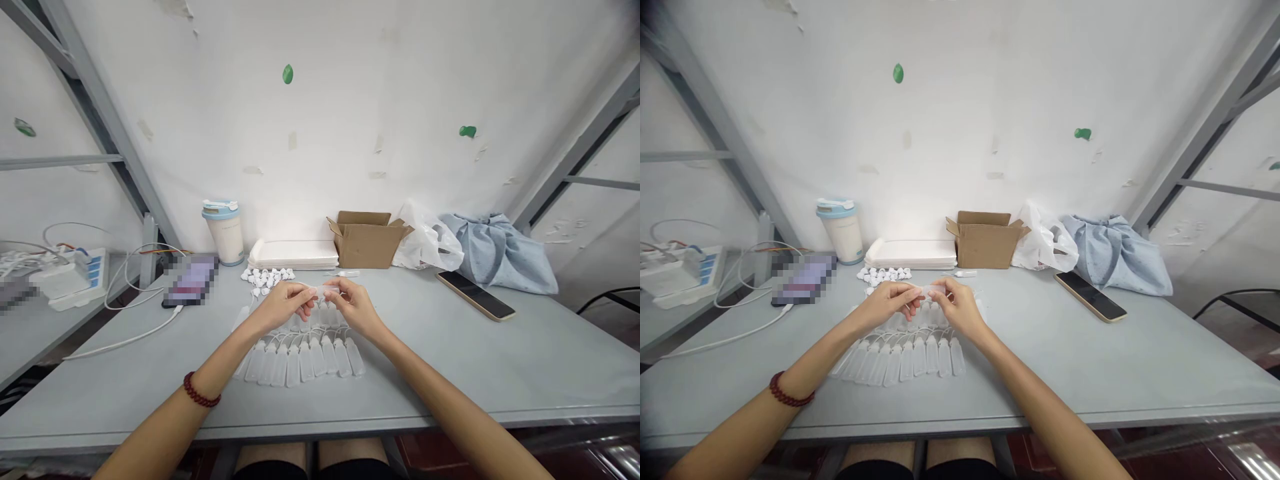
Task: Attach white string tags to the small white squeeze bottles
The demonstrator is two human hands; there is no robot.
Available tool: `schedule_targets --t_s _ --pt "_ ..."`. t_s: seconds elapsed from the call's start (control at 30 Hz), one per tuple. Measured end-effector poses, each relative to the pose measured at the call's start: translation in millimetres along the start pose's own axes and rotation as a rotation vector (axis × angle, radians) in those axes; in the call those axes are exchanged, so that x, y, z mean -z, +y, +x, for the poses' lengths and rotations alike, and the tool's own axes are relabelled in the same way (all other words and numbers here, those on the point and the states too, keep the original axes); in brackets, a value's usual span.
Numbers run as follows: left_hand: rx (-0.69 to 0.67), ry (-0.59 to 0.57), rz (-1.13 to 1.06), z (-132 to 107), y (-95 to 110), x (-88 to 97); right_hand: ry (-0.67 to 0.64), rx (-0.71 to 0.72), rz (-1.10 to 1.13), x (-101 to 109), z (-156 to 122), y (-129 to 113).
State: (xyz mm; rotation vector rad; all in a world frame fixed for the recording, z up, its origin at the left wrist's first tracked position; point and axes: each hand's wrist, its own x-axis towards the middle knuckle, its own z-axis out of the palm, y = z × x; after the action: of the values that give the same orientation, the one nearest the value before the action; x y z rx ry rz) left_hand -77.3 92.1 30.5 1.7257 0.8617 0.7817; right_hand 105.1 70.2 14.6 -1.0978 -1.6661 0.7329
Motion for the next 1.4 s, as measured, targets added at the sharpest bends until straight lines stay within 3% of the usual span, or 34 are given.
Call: schedule_targets --t_s 0.13,0.33,0.43,0.63,0.77,1.1,1.23,1.33,1.4 --pt "-0.046 0.028 0.067 -2.4 4.2 -4.4 -0.015 -0.044 0.015 0.1 -0.5 1.3" --pt "-0.250 0.126 0.368 -5.3 9.0 -12.8 -0.104 -0.292 0.338 0.7 3.1 1.5" --pt "-0.273 0.150 0.436 -3.6 7.5 -13.5 -0.114 -0.367 0.411 1.0 3.4 0.5" --pt "-0.045 0.040 0.228 -2.9 7.0 -7.0 -0.065 -0.138 0.191 0.0 0.5 2.5" --pt "0.064 -0.019 0.205 -6.1 10.0 -6.6 -0.066 -0.083 0.048 -2.4 -0.2 6.1" --pt "-0.143 0.152 0.442 -0.3 3.8 -24.1 -0.020 -0.127 0.020 1.7 10.7 12.7" --pt "-0.135 0.190 0.438 1.8 3.3 -11.0 0.139 -0.118 0.001 20.3 17.1 17.9" --pt "-0.074 0.221 0.459 0.5 2.1 13.2 0.295 -0.112 -0.150 39.6 23.2 33.3" --pt "-0.007 0.245 0.467 -1.3 1.1 31.4 0.285 -0.114 -0.241 50.1 27.2 46.6"
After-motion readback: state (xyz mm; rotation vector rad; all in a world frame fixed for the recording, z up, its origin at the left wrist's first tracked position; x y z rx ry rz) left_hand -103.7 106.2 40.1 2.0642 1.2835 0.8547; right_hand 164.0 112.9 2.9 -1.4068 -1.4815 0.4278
